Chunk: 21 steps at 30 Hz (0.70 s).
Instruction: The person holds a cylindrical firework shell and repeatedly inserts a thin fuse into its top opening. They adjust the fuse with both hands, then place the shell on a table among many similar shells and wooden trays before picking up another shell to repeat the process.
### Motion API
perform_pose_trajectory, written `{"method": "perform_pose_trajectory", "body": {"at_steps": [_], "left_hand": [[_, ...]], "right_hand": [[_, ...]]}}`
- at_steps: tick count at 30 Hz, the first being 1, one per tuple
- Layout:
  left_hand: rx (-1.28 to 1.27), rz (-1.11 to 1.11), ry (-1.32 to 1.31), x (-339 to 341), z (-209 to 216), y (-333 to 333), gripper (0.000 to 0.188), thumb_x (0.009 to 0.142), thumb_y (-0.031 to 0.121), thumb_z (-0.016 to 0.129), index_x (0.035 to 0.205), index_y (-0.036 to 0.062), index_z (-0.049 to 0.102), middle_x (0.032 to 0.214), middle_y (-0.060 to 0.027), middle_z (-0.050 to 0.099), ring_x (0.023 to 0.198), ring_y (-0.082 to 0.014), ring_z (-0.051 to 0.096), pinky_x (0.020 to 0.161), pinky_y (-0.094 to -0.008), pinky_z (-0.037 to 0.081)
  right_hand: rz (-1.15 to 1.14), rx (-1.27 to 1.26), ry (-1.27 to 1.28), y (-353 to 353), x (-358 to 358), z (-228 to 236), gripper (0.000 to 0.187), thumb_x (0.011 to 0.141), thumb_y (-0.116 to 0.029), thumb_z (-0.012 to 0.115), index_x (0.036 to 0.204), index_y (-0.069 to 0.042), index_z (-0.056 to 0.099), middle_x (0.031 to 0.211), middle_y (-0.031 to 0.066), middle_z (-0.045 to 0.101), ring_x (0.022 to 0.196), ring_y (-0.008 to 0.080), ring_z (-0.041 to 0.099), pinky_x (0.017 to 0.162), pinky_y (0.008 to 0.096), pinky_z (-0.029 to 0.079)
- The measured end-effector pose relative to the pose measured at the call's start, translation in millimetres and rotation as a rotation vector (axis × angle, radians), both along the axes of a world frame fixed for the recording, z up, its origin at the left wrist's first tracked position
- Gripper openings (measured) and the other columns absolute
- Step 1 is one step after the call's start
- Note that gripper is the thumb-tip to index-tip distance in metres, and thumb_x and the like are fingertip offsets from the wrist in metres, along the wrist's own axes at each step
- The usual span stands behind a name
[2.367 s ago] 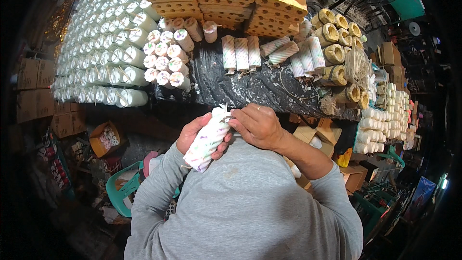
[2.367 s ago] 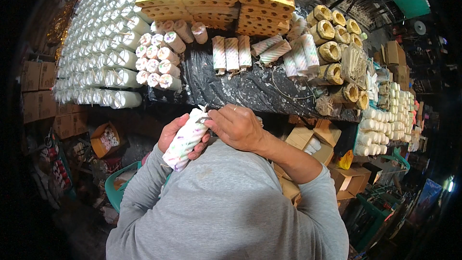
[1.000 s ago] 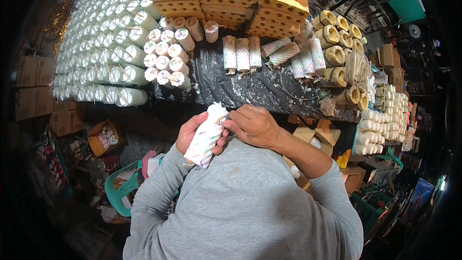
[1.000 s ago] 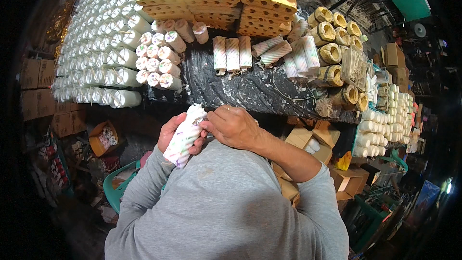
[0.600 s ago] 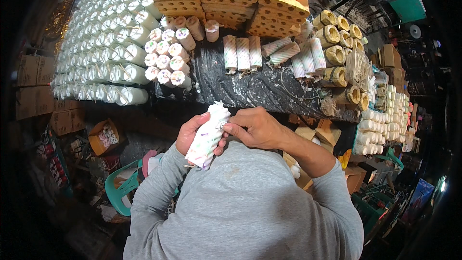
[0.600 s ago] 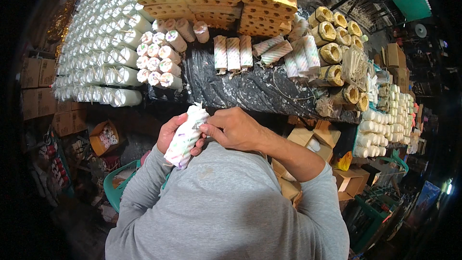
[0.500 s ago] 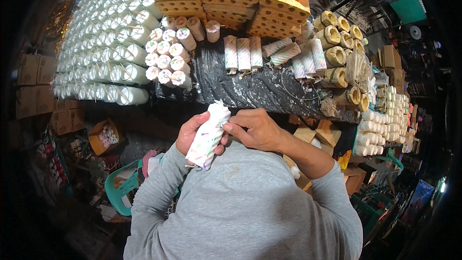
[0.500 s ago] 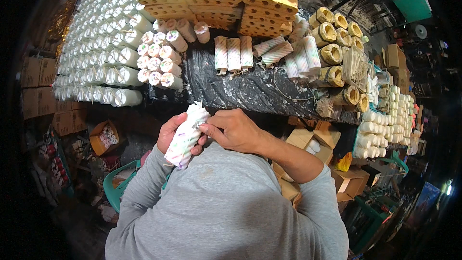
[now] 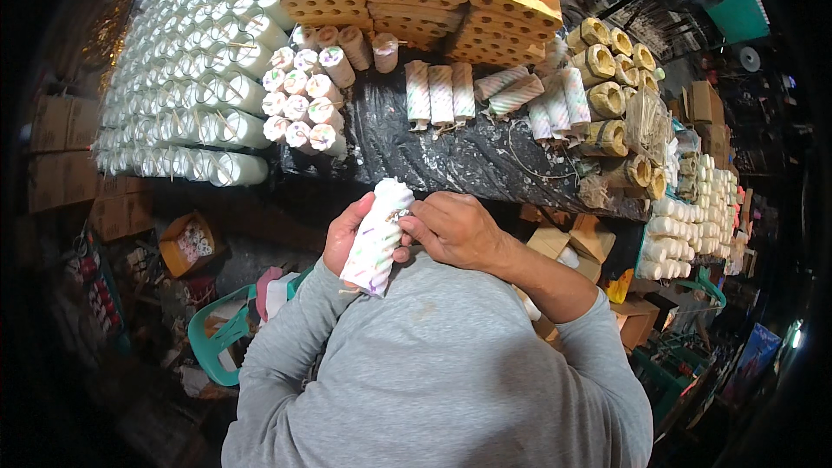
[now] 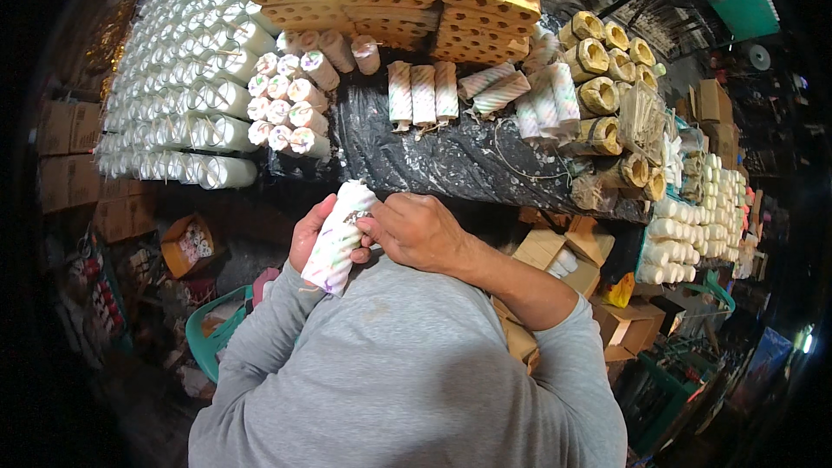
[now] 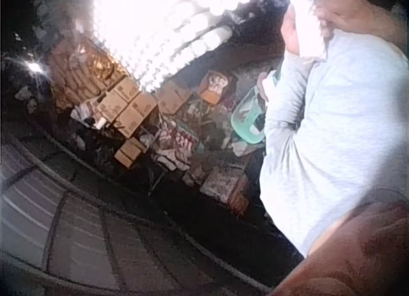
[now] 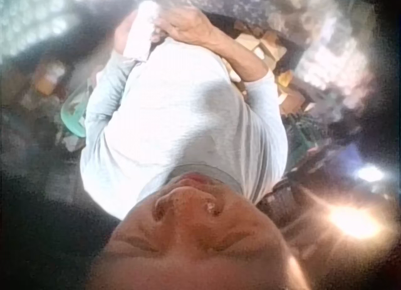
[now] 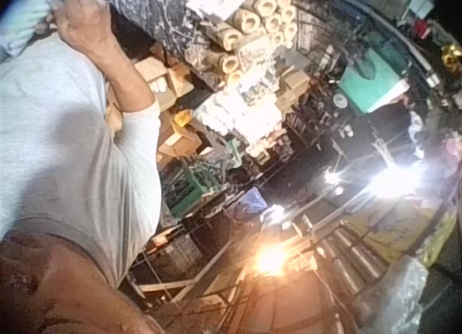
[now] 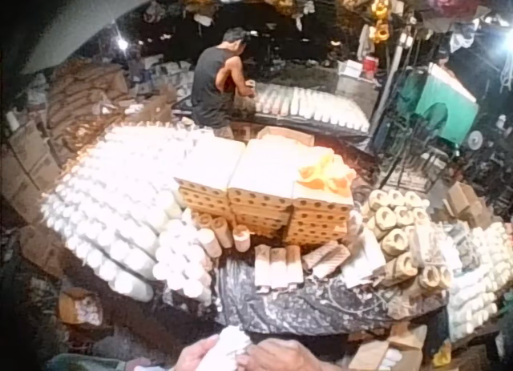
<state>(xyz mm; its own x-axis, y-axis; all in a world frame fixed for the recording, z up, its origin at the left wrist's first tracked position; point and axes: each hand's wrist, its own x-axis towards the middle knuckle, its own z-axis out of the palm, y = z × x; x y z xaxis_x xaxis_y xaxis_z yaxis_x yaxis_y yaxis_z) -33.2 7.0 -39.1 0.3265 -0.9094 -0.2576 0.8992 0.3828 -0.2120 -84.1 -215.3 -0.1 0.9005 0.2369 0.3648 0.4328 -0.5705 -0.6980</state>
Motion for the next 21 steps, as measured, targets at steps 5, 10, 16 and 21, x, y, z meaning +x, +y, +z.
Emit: {"method": "perform_pose_trajectory", "body": {"at_steps": [5, 10, 16, 21], "left_hand": [[-0.025, -0.016, 0.075, -1.3, 0.6, 2.5, 0.056, 0.115, 0.045, 0.051, 0.146, -0.0006, 0.056, 0.122, -0.0222, 0.068, 0.104, -0.0355, 0.069, 0.084, -0.0487, 0.058], [-0.034, -0.025, 0.075, 0.0, 7.2, 1.5, 0.057, 0.114, 0.047, 0.053, 0.146, -0.0007, 0.056, 0.12, -0.0229, 0.067, 0.103, -0.0363, 0.07, 0.084, -0.0484, 0.059], [0.16, -0.053, -0.091, 3.9, 14.2, 0.1, 0.056, 0.113, 0.047, 0.052, 0.138, -0.0024, 0.062, 0.109, -0.0212, 0.073, 0.091, -0.0329, 0.074, 0.076, -0.0462, 0.061], [0.209, -0.045, -0.12, 5.0, 18.1, -2.8, 0.055, 0.113, 0.046, 0.053, 0.134, -0.0027, 0.065, 0.105, -0.0205, 0.075, 0.086, -0.0314, 0.074, 0.075, -0.046, 0.062]], "right_hand": [[0.057, -0.044, 0.027, -2.2, 0.4, 0.0, 0.03, 0.103, -0.025, 0.076, 0.084, -0.003, 0.068, 0.071, 0.0108, 0.058, 0.061, 0.0298, 0.062, 0.057, 0.0429, 0.053], [0.01, -0.099, -0.058, -1.6, 2.1, 6.8, 0.032, 0.103, -0.025, 0.075, 0.083, -0.003, 0.067, 0.07, 0.011, 0.055, 0.062, 0.0292, 0.062, 0.057, 0.0429, 0.054], [0.152, -0.026, 0.242, -12.1, 6.4, 25.6, 0.031, 0.106, -0.026, 0.072, 0.086, -0.002, 0.074, 0.074, 0.0146, 0.066, 0.066, 0.0323, 0.068, 0.062, 0.0457, 0.056], [0.134, 0.125, 0.371, -11.9, 5.5, 35.1, 0.032, 0.109, -0.027, 0.068, 0.091, -0.004, 0.081, 0.078, 0.0168, 0.073, 0.07, 0.0344, 0.072, 0.067, 0.0456, 0.058]]}}
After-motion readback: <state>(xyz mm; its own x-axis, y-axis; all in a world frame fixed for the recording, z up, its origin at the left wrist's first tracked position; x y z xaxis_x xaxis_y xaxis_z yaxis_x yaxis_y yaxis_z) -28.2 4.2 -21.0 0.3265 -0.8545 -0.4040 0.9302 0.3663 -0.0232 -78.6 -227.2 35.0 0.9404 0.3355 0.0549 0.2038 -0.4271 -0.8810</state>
